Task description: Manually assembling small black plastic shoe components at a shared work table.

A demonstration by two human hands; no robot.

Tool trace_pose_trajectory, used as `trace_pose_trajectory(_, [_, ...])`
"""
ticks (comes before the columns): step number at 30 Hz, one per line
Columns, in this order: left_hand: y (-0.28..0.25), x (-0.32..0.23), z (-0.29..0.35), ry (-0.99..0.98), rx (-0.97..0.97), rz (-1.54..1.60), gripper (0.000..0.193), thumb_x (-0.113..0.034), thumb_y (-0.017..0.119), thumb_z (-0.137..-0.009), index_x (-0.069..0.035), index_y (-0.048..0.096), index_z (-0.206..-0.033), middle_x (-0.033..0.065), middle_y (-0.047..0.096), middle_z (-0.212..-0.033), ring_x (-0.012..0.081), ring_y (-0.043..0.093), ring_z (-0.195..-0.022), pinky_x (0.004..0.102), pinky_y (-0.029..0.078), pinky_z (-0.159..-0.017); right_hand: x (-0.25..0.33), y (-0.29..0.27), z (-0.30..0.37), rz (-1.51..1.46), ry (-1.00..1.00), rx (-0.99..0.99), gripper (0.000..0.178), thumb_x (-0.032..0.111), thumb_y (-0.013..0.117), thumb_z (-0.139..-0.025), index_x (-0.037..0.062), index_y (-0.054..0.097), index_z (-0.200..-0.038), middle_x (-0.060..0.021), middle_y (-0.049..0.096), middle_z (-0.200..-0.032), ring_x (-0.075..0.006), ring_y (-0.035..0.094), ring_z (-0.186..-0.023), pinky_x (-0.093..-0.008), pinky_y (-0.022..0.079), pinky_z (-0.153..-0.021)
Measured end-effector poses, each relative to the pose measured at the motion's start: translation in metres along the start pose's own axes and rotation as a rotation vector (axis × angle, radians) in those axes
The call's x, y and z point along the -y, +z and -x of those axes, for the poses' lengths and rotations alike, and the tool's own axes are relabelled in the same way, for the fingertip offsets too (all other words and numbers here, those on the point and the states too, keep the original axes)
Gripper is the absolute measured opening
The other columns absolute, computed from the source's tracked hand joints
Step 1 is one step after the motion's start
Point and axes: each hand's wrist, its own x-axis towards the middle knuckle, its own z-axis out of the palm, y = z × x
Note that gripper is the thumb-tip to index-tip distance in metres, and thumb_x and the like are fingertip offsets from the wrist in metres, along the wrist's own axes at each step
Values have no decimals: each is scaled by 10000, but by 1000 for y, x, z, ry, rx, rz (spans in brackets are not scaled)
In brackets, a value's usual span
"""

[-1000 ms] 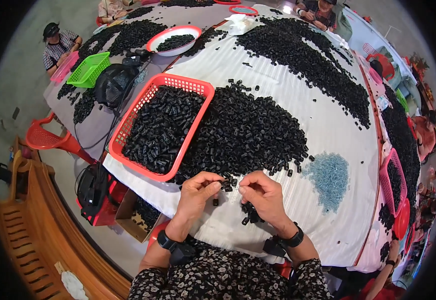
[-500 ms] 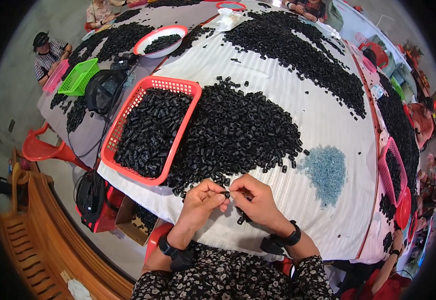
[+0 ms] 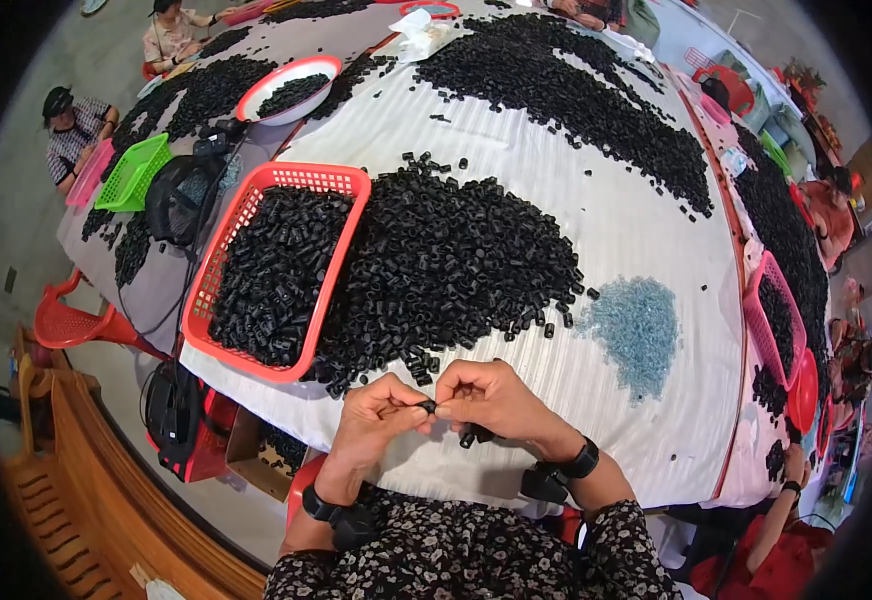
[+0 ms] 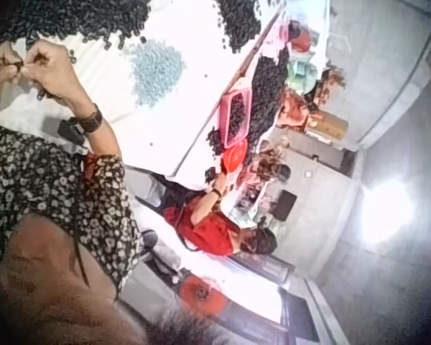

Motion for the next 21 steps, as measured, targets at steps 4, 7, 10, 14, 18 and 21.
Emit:
trace_pose_trajectory(4, [-2,-3,1,-15,-27,-24,65,35,610,-834,30,581,-893,115,651,-833,134,642,-722,248,541,-680,7,8,2,475,-394,-83,79,73,621,-838,17,567,-826,-7,544,-727,-62,487,-598,-235,401,-515])
trace_pose_trajectory(7, [-5,-4,1,-10,40,-4,61,27,607,-838,27,582,-894,114,652,-823,131,639,-708,244,539,-665,3,6,2,393,-312,-39,75,74,614,-843,17,566,-830,-15,543,-749,-67,506,-622,-245,420,-534])
trace_pose_trajectory(10, [-5,-2,-1,-44,47,-19,60,19,609,-839,24,582,-893,115,653,-817,130,638,-711,245,537,-663,4,5,1,96,-109,-11,84,85,611,-854,27,563,-818,-1,540,-724,-56,507,-613,-230,420,-532])
trace_pose_trajectory(14, [-3,-2,-1,-26,77,17,61,19,611,-837,22,581,-891,116,652,-816,135,640,-721,257,537,-663,5,4,3,9,24,5,128,114,599,-877,44,556,-778,18,541,-705,-31,500,-596,-204,411,-522])
trace_pose_trajectory(18, [12,-7,3,-30,72,96,57,21,602,-836,17,581,-888,115,654,-813,139,637,-707,262,532,-656,11,-19,2,196,73,147,157,117,610,-856,14,553,-752,-12,558,-699,-65,521,-599,-232,426,-531])
trace_pose_trajectory(21, [7,4,-2,-17,73,191,51,30,594,-832,13,578,-877,116,656,-810,137,633,-699,257,528,-654,13,-47,0,755,-270,-243,128,84,581,-819,-28,562,-760,-106,584,-725,-232,572,-655,-324,460,-595])
